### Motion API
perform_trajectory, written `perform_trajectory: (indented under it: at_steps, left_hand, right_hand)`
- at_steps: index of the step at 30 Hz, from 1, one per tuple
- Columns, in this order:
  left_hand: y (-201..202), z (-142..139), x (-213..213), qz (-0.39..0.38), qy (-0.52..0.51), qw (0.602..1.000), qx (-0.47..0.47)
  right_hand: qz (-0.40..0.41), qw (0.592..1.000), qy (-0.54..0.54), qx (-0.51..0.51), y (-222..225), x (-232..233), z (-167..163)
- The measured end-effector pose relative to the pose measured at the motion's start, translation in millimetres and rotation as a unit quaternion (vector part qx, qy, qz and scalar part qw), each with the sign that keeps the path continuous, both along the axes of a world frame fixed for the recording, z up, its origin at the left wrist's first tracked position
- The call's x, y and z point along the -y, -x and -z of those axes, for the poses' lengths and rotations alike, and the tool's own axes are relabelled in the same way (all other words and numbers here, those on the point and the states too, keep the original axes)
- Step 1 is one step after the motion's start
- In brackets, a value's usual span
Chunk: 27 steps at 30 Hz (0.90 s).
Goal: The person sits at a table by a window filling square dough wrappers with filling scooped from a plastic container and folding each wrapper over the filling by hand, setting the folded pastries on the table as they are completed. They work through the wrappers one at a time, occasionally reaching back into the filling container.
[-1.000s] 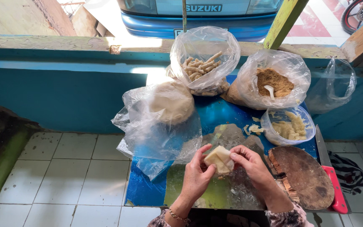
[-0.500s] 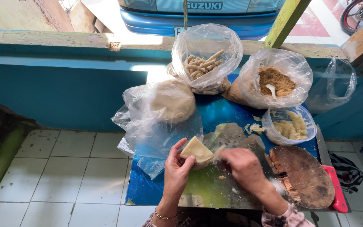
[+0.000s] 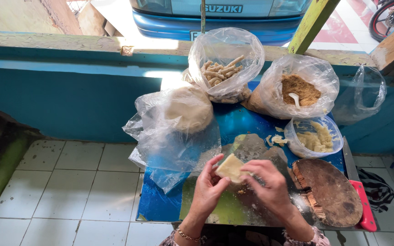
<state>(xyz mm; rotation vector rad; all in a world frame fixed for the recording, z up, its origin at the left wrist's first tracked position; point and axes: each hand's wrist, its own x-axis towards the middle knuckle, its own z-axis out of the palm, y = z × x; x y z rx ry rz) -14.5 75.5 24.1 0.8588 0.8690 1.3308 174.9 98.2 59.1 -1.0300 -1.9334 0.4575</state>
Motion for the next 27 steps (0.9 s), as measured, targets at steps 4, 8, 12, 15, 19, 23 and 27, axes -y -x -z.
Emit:
perform_trajectory:
  at_steps: [4, 8, 12, 15, 19, 23, 27]
  left_hand:
    - [-3.6, -0.3, 4.5, 0.010, -0.020, 0.999, -0.031]
    - [-1.2, -3.0, 7.0, 0.007, -0.014, 0.999, -0.032]
    - [-3.6, -5.9, 9.1, 0.002, -0.013, 0.998, -0.062]
    - [-4.0, -10.1, 10.4, -0.001, -0.012, 0.997, -0.080]
    - [-6.7, -19.1, 11.7, 0.007, -0.032, 0.997, -0.075]
    - [-15.6, -24.3, 16.7, -0.021, -0.052, 0.987, -0.153]
    - [-16.1, -17.9, 13.9, -0.041, -0.041, 0.975, -0.214]
  right_hand:
    - [-0.028, 0.999, 0.005, 0.037, 9.5, 3.3, -10.0]
    - [-0.033, 0.994, -0.054, 0.085, 9.7, 4.9, -14.0]
    - [-0.037, 0.996, -0.027, 0.072, 5.7, 6.7, -13.4]
    - [-0.038, 0.998, 0.044, 0.023, 2.8, 6.7, -14.4]
    - [-0.036, 0.993, 0.111, -0.013, 0.1, 7.4, -16.0]
    - [-0.014, 0.993, 0.113, 0.006, -1.0, 8.4, -4.1]
    - [-0.002, 0.982, 0.184, -0.038, -10.3, 0.1, 25.8]
